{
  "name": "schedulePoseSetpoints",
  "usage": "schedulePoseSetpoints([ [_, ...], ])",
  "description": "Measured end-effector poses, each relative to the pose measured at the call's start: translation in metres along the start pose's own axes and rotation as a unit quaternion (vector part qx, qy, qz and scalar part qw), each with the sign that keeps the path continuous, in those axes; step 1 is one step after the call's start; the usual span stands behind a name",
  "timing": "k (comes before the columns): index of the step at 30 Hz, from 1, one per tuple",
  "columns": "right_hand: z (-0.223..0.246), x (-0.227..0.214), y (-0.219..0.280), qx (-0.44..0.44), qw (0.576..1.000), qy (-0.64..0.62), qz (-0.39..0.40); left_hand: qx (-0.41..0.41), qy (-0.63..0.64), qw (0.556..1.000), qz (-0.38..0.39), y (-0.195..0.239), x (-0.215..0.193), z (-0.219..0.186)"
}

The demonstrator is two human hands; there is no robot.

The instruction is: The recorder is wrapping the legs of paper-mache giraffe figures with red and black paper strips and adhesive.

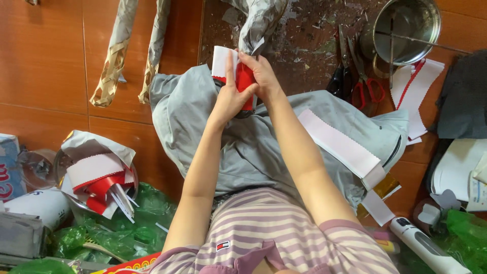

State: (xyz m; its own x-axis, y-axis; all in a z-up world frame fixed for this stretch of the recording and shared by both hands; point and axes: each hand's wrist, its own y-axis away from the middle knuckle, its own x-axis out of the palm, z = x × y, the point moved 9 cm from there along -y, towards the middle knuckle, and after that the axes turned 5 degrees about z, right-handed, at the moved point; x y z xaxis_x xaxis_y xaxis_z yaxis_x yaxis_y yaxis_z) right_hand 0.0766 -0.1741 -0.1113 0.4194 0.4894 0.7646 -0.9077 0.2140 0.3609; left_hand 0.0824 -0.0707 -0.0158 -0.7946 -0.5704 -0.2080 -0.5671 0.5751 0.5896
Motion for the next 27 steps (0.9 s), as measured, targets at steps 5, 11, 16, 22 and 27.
schedulePoseSetpoints([
  [5,0.015,0.023,0.025,-0.012,0.993,0.105,-0.052,0.367,0.006,0.889,-0.272,0.016,-0.062,-0.057],
  [11,0.079,0.073,0.075,-0.335,0.639,0.686,-0.095,0.404,-0.041,0.855,-0.322,-0.018,-0.057,-0.103],
  [16,0.058,0.036,0.058,-0.327,0.647,0.684,-0.088,0.501,-0.238,0.781,-0.286,-0.003,0.021,-0.142],
  [22,0.021,-0.022,0.04,-0.379,0.685,0.61,-0.123,0.494,-0.139,0.857,-0.051,-0.014,0.046,-0.098],
  [27,0.017,-0.034,0.034,-0.214,0.958,-0.044,-0.187,0.248,-0.049,0.954,-0.161,-0.049,-0.013,-0.014],
])
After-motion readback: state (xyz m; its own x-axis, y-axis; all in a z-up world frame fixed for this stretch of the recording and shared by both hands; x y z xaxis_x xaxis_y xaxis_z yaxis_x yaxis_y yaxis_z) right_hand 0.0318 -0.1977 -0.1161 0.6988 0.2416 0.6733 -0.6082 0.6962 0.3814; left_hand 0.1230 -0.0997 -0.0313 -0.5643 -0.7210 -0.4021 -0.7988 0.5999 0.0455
